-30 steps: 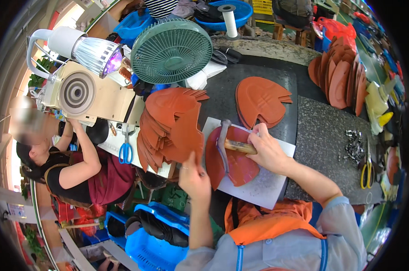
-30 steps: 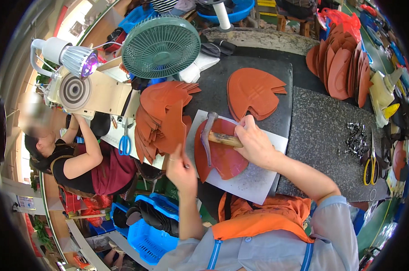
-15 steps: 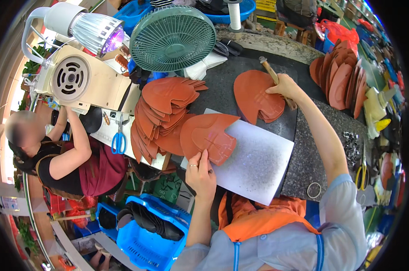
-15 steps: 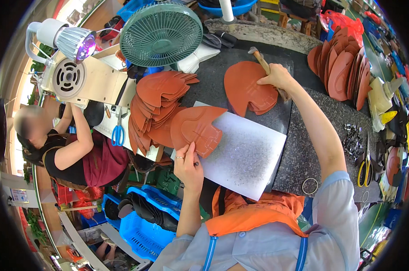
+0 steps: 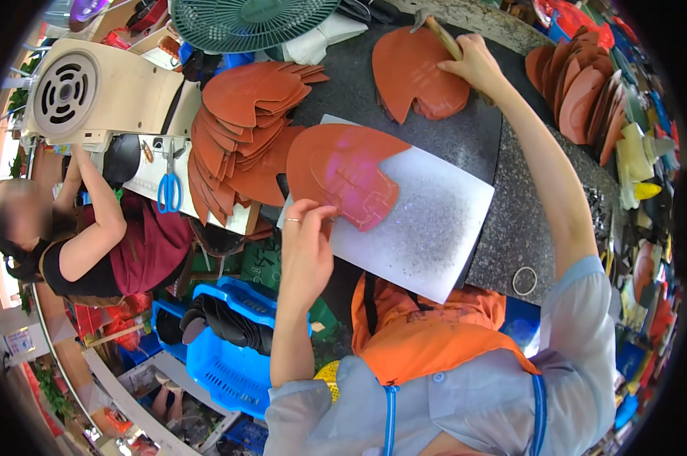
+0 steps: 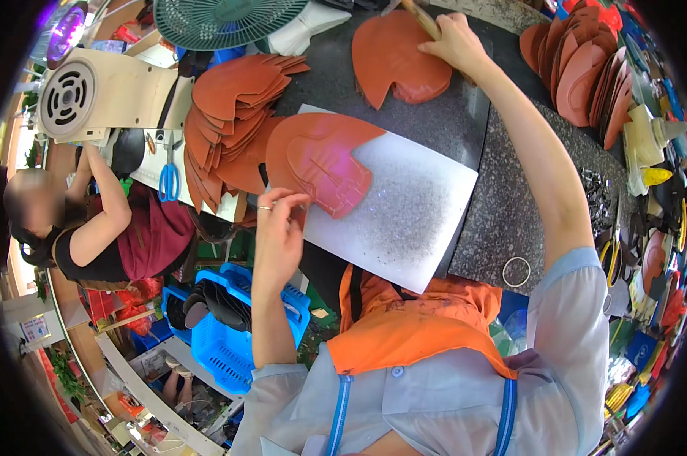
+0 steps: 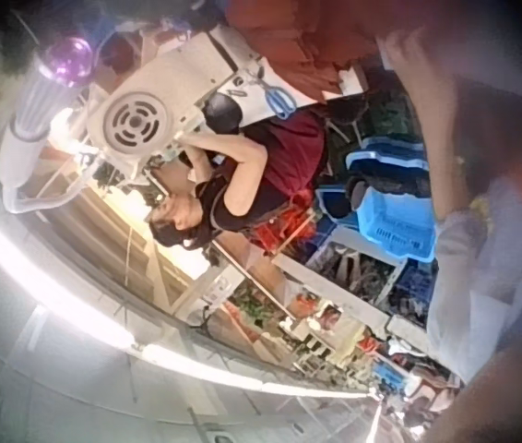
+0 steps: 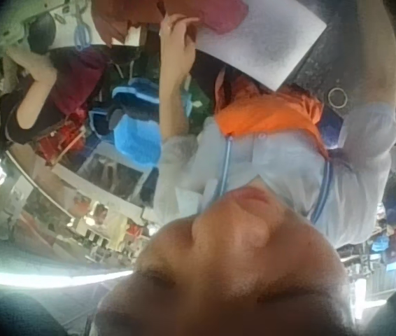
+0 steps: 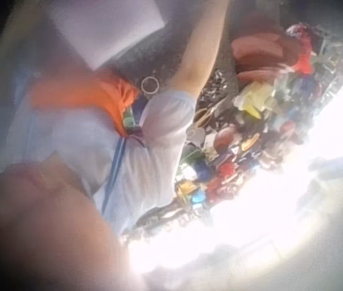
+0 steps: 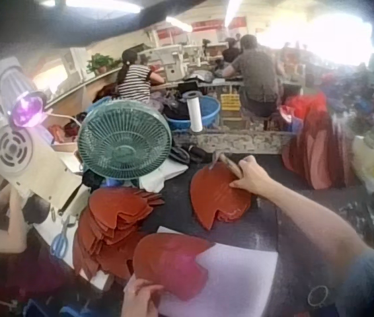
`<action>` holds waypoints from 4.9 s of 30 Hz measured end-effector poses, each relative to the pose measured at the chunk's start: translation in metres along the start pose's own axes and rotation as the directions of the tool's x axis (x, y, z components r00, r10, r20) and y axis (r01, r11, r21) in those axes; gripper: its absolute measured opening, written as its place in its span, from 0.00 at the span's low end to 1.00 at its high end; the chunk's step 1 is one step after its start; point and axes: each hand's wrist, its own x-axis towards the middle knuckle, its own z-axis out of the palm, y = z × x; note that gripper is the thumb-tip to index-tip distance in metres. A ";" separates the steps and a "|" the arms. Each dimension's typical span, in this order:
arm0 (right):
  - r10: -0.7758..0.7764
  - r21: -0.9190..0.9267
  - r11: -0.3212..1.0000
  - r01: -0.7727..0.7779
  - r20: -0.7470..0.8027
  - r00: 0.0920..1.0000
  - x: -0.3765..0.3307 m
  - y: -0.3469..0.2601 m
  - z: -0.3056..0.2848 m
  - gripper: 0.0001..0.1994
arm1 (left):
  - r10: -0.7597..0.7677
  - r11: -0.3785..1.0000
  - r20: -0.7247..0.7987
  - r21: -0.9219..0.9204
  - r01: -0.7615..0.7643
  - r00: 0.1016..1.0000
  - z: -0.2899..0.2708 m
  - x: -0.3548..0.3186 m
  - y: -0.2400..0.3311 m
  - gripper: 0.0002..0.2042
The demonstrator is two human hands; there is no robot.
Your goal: The person processes leather shoe upper pieces by placing each piece on a board, holding a metal punch against it, and striking the tool with a hammer before setting the piece aside.
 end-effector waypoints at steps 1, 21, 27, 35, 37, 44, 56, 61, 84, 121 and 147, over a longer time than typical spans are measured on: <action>-0.052 -0.092 0.995 0.046 -0.056 0.997 -0.002 -0.010 -0.004 0.24 | 0.047 0.996 -0.039 -0.077 -0.050 0.998 -0.007 -0.001 -0.001 0.19; -0.211 0.336 0.941 0.029 0.521 0.827 -0.144 -0.155 -0.185 0.13 | -0.352 0.634 0.055 -0.721 0.281 0.934 0.033 0.023 -0.004 0.06; -0.126 0.447 0.889 -0.104 0.456 0.881 -0.133 -0.174 -0.203 0.16 | -0.315 0.702 0.021 -0.667 0.248 0.949 0.038 0.020 0.000 0.05; -0.426 0.291 0.902 0.318 0.496 0.757 -0.137 -0.185 -0.170 0.13 | -0.050 0.921 -0.133 -0.390 -0.006 0.990 0.047 0.020 0.000 0.04; -0.380 0.256 0.922 0.289 0.472 0.795 -0.140 -0.176 -0.170 0.14 | -0.331 0.560 0.024 -0.800 0.217 0.943 0.044 0.027 0.003 0.03; -0.297 0.459 0.877 0.140 0.291 0.909 -0.128 -0.176 -0.192 0.13 | -0.355 0.598 0.060 -0.753 0.276 0.933 0.049 0.033 0.002 0.04; -0.340 0.187 0.936 0.297 0.267 0.902 -0.104 -0.165 -0.098 0.18 | -0.175 0.828 -0.378 -0.556 -0.072 0.909 0.004 0.070 0.012 0.09; -0.314 0.259 0.928 0.267 0.157 0.936 -0.113 -0.208 -0.008 0.23 | 0.529 0.638 -0.353 0.765 -0.088 0.772 -0.056 0.155 -0.039 0.20; -0.268 -0.074 0.963 0.258 -0.188 0.945 -0.034 -0.056 -0.026 0.12 | 0.123 0.954 -0.182 0.292 -0.066 0.976 -0.053 0.083 -0.027 0.15; -0.224 0.451 0.890 -0.074 0.571 0.790 -0.173 -0.157 -0.198 0.13 | -0.313 0.673 0.054 -0.691 0.262 0.948 0.046 0.028 0.006 0.07; -0.280 0.500 0.857 0.126 0.246 0.928 -0.142 -0.174 -0.197 0.15 | -0.332 0.623 0.091 -0.726 0.290 0.939 0.059 0.041 0.011 0.05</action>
